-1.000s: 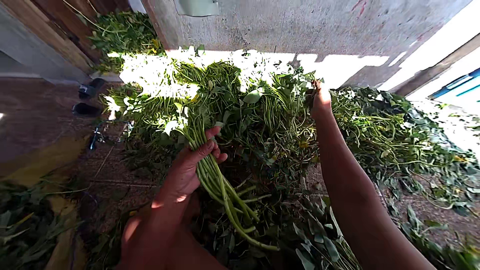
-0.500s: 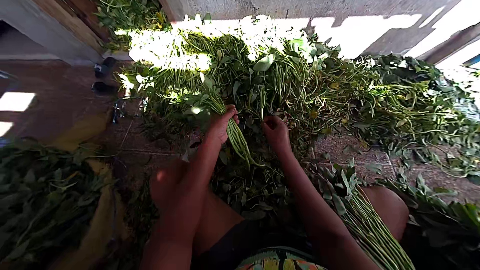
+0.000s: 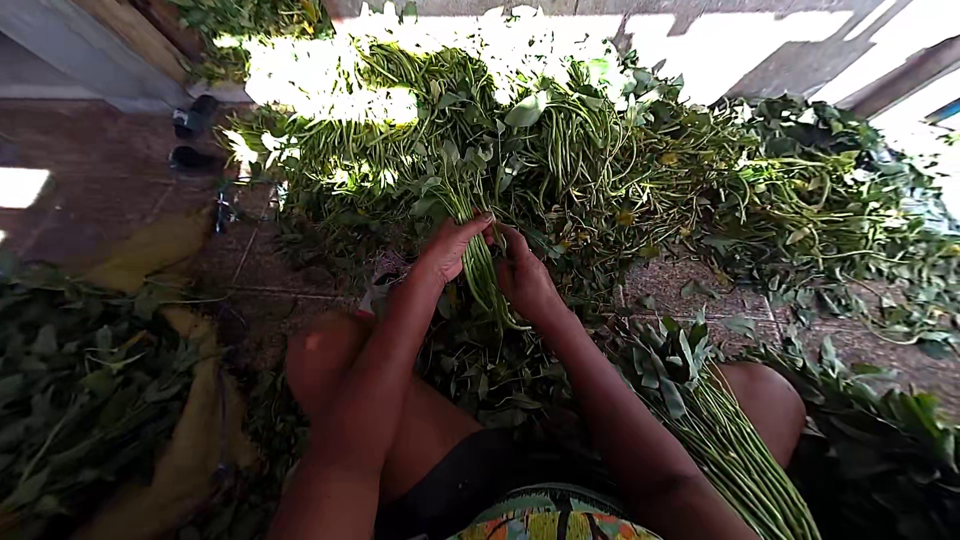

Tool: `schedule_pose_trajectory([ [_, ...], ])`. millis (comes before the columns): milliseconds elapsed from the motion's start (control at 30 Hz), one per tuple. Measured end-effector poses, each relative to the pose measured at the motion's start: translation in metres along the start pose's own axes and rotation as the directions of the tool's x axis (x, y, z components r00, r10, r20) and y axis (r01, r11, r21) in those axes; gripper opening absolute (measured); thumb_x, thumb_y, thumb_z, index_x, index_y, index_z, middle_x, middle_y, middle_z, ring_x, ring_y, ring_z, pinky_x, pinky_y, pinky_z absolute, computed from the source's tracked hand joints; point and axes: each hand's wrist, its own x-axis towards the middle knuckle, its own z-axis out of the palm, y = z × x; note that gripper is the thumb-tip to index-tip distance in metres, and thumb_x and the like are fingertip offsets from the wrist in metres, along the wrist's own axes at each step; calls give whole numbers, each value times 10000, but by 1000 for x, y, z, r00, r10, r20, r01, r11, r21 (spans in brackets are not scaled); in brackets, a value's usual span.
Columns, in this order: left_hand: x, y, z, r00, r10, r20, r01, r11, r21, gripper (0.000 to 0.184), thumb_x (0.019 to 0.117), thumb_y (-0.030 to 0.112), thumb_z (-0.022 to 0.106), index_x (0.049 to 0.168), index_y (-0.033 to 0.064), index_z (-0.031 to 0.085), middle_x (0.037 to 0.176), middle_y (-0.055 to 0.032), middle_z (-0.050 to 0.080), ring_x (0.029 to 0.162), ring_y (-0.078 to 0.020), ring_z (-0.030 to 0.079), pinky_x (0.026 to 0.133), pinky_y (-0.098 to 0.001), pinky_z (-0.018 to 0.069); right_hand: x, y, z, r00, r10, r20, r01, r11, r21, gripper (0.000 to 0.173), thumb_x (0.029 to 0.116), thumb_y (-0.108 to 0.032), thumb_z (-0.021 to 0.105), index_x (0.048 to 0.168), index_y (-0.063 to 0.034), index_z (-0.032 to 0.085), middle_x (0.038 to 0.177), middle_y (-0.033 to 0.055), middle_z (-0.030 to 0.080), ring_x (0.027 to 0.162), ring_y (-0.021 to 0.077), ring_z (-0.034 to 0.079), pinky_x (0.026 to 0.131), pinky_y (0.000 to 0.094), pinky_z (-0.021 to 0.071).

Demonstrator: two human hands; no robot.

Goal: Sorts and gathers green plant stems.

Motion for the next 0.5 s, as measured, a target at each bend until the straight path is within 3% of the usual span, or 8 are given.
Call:
schedule_pose_trajectory([
  [33, 0, 0, 0, 1000, 6, 10, -6, 1000, -12, 86, 1025, 93, 606, 1106, 68, 589, 827, -8, 660, 729, -89, 658, 718, -238, 578, 1, 0, -2, 1000, 15, 11, -16, 996, 92, 526, 1067, -81, 474, 1576, -105, 342, 1045, 209, 651, 688, 278, 648, 662, 461, 573],
  [100, 1, 3, -1, 999, 7, 33, -6, 1000, -26, 180, 1024, 77, 603, 1198, 36, 580, 870, -14, 645, 733, -93, 651, 708, -242, 582, 2, -2, -6, 999, 53, 4, -53, 980, 193, 521, 1088, -106, 442, 1595, -150, 329, 957, 166, 639, 616, 212, 609, 604, 394, 561],
  [200, -1, 3, 4, 1000, -5, 15, 5, 1000, 9, 187, 1022, 76, 607, 1202, 25, 601, 859, -14, 648, 712, -89, 647, 688, -235, 580, 0, -1, -6, 997, 71, -41, -65, 990, 128, 487, 1084, -87, 440, 1567, -127, 397, 876, 171, 657, 592, 228, 617, 603, 408, 564],
  [333, -2, -2, 10, 999, -37, 13, 36, 997, 73, 176, 1021, 82, 613, 1184, 27, 572, 823, -7, 632, 705, -84, 642, 689, -230, 574, 5, -3, -13, 960, 251, 121, -264, 959, 105, 295, 1092, -162, 462, 1331, -31, 574, 828, 129, 636, 609, 185, 613, 622, 367, 557],
  [400, -3, -2, 9, 997, -64, 53, 59, 993, 101, 247, 1024, 87, 609, 1255, 10, 573, 832, -8, 635, 726, -85, 636, 711, -233, 564, 11, 3, -17, 944, 254, 209, -292, 939, 179, 264, 1101, -224, 470, 1161, -4, 603, 782, 89, 590, 599, 141, 575, 601, 315, 529],
  [500, 0, 3, 4, 993, -95, 74, 88, 992, 91, 227, 1035, 100, 592, 1250, 33, 569, 854, -8, 627, 730, -86, 633, 707, -226, 563, 10, 8, -25, 953, 178, 243, -243, 932, 268, 261, 1103, -249, 462, 1090, -17, 582, 744, 42, 540, 595, 98, 530, 590, 262, 485],
])
